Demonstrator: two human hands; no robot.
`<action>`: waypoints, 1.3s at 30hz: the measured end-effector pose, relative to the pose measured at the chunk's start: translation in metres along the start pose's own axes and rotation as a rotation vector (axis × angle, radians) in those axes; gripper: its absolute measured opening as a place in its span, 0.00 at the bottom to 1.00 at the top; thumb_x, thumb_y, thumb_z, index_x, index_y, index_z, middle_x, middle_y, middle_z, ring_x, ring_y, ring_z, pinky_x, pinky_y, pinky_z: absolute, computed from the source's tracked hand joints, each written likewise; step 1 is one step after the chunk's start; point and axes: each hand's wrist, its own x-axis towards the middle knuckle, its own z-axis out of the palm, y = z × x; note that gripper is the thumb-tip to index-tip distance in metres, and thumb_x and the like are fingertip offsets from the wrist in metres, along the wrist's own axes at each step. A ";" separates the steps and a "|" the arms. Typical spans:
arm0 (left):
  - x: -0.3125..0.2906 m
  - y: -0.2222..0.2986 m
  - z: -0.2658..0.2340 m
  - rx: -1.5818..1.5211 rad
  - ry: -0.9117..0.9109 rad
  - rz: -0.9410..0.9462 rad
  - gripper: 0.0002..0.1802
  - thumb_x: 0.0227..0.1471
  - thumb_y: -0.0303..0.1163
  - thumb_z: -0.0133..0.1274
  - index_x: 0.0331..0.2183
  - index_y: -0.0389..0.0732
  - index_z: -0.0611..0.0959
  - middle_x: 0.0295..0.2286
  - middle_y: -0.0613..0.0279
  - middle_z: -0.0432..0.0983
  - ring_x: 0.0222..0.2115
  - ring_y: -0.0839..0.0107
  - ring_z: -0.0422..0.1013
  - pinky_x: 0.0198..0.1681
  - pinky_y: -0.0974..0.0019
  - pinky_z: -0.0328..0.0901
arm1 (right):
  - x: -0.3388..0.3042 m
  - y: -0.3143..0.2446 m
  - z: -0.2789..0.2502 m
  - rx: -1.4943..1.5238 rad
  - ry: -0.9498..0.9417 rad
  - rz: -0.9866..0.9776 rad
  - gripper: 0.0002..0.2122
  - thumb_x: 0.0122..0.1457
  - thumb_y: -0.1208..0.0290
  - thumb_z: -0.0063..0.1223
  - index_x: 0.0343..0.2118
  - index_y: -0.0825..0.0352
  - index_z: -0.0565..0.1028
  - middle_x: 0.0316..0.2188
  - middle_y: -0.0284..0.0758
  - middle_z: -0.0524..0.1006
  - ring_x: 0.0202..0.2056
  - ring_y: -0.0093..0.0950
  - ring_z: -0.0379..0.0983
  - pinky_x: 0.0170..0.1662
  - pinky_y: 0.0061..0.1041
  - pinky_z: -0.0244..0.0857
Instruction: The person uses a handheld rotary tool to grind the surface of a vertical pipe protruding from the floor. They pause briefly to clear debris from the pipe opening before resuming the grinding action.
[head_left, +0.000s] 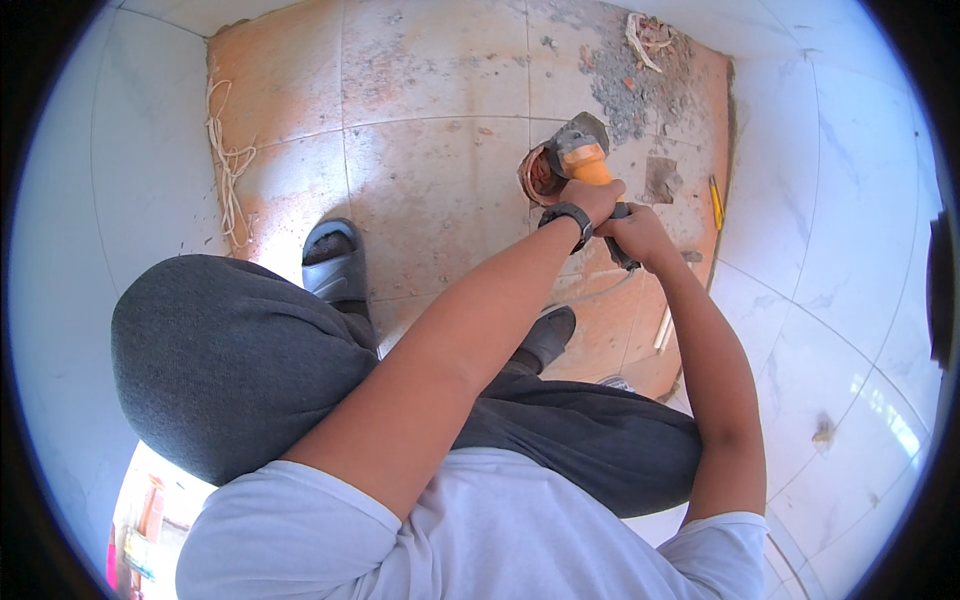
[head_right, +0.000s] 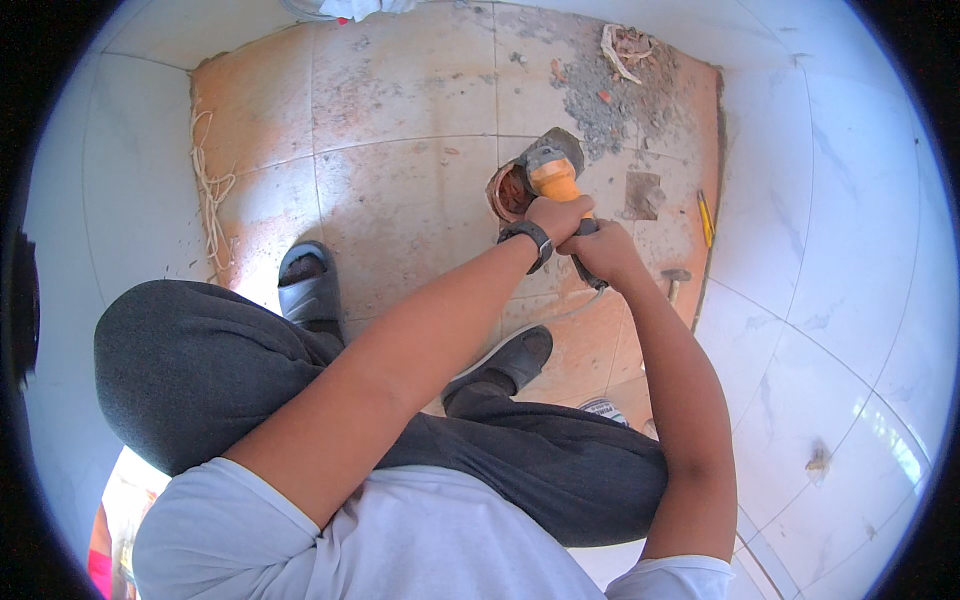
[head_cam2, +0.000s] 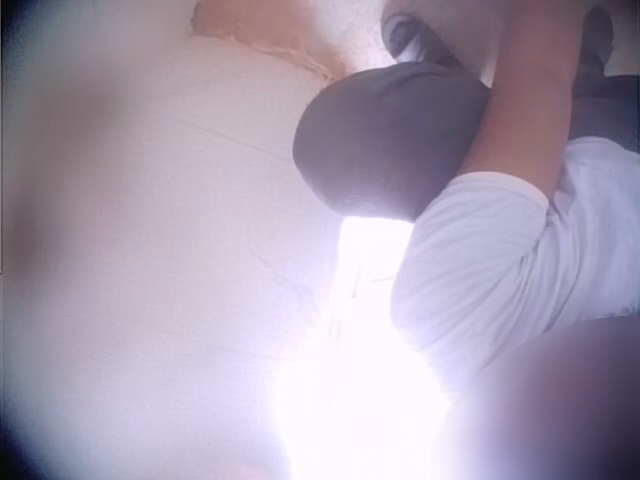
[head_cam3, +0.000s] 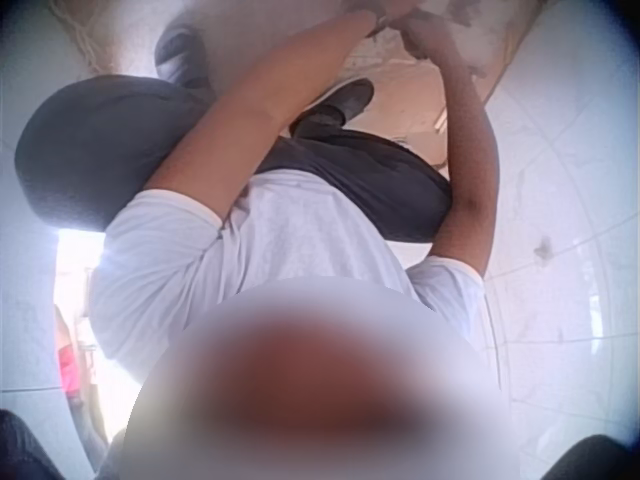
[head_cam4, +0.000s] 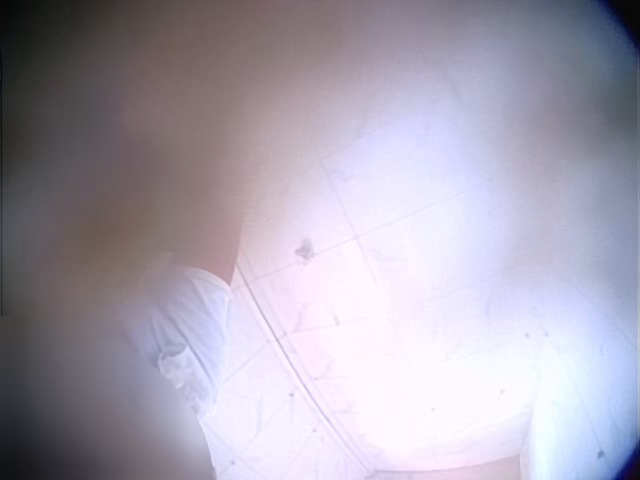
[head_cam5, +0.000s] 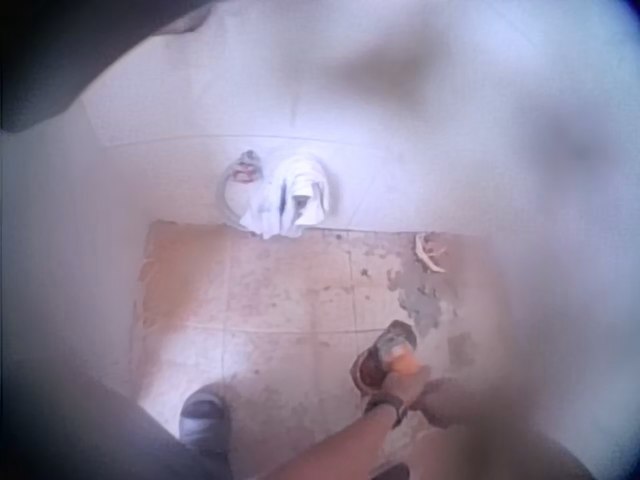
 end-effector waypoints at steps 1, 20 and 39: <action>0.000 0.000 0.000 0.025 -0.008 0.004 0.36 0.47 0.57 0.61 0.37 0.27 0.87 0.36 0.45 0.86 0.36 0.57 0.83 0.42 0.59 0.75 | -0.001 0.000 -0.002 -0.023 -0.001 0.003 0.19 0.43 0.61 0.70 0.31 0.75 0.83 0.25 0.40 0.82 0.25 0.29 0.77 0.30 0.31 0.69; -0.006 -0.001 -0.001 -0.069 -0.007 -0.031 0.36 0.46 0.56 0.61 0.39 0.28 0.87 0.36 0.45 0.86 0.36 0.58 0.83 0.42 0.59 0.75 | -0.002 -0.003 -0.002 -0.026 -0.022 0.053 0.19 0.44 0.61 0.71 0.31 0.75 0.82 0.24 0.38 0.81 0.25 0.27 0.76 0.30 0.30 0.68; -0.011 0.003 0.000 -0.182 -0.065 -0.031 0.37 0.47 0.56 0.63 0.39 0.26 0.86 0.36 0.47 0.85 0.35 0.61 0.82 0.39 0.60 0.74 | -0.007 -0.005 -0.009 -0.200 0.036 -0.038 0.23 0.42 0.58 0.70 0.33 0.77 0.84 0.26 0.46 0.83 0.29 0.37 0.81 0.36 0.35 0.72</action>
